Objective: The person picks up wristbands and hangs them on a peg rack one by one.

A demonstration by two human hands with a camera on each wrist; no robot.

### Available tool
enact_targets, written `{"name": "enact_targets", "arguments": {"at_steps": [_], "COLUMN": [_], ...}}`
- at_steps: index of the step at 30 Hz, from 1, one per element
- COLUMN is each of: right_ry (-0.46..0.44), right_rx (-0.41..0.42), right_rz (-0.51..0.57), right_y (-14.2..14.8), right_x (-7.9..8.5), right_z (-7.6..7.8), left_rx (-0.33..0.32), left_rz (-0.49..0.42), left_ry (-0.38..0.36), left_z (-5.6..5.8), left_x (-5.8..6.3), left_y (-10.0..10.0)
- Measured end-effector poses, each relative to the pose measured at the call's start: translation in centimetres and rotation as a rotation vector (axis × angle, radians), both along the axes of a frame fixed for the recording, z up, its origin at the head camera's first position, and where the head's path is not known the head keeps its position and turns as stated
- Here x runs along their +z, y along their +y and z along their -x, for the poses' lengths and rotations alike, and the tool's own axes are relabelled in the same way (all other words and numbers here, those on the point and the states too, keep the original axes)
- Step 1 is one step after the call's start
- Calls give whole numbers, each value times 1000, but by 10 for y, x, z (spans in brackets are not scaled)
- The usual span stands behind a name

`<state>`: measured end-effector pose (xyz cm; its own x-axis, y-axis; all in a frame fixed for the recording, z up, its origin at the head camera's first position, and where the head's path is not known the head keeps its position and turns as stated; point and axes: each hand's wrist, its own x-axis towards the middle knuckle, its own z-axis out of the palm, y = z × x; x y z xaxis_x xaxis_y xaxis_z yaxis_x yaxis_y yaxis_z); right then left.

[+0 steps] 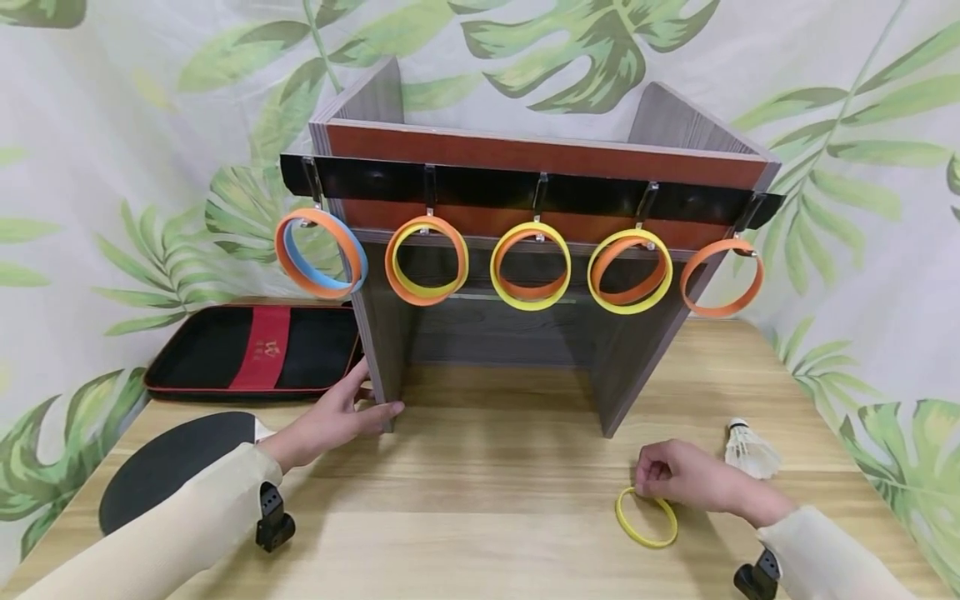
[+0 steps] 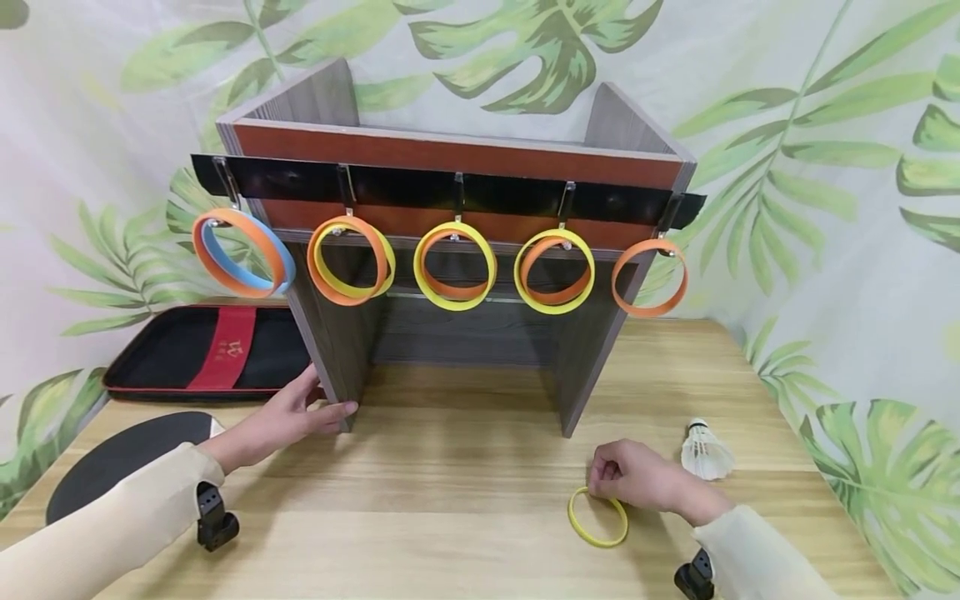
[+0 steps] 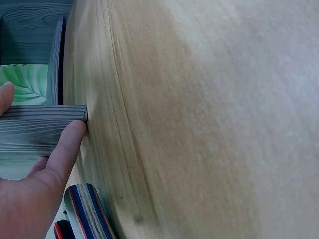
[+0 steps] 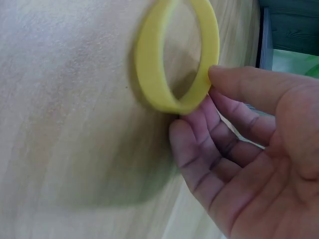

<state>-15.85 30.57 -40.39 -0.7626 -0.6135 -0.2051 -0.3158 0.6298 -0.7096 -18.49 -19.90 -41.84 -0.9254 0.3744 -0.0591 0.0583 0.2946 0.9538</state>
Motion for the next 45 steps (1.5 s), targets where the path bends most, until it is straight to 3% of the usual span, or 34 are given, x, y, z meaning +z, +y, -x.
{"name": "enact_targets", "arguments": {"at_steps": [9,18,24,29,33,39,45], "right_ry": [-3,-217,-301,-314,-273,-117,-44], "right_rx": [58,72,158,157,160,178,154], "right_rz": [58,189,209,250,329,472,694], "right_y": [6,11,14,14,15,22,31], "right_x": [1,9,22,43,63,99,128], "right_z": [-1,0,0,0,1,5,1], "left_rx": [4,4,6,4,5,10,7], "left_rz": [11,27,17,11,11,16,11], "left_ry": [25,29,21,21,16,33,24], "left_z": [1,0,-1,0,0,1,0], "left_x": [-1,-1,-1,-2,-2,-2,-3], "left_y": [1,1,1,1,0,0,0]}}
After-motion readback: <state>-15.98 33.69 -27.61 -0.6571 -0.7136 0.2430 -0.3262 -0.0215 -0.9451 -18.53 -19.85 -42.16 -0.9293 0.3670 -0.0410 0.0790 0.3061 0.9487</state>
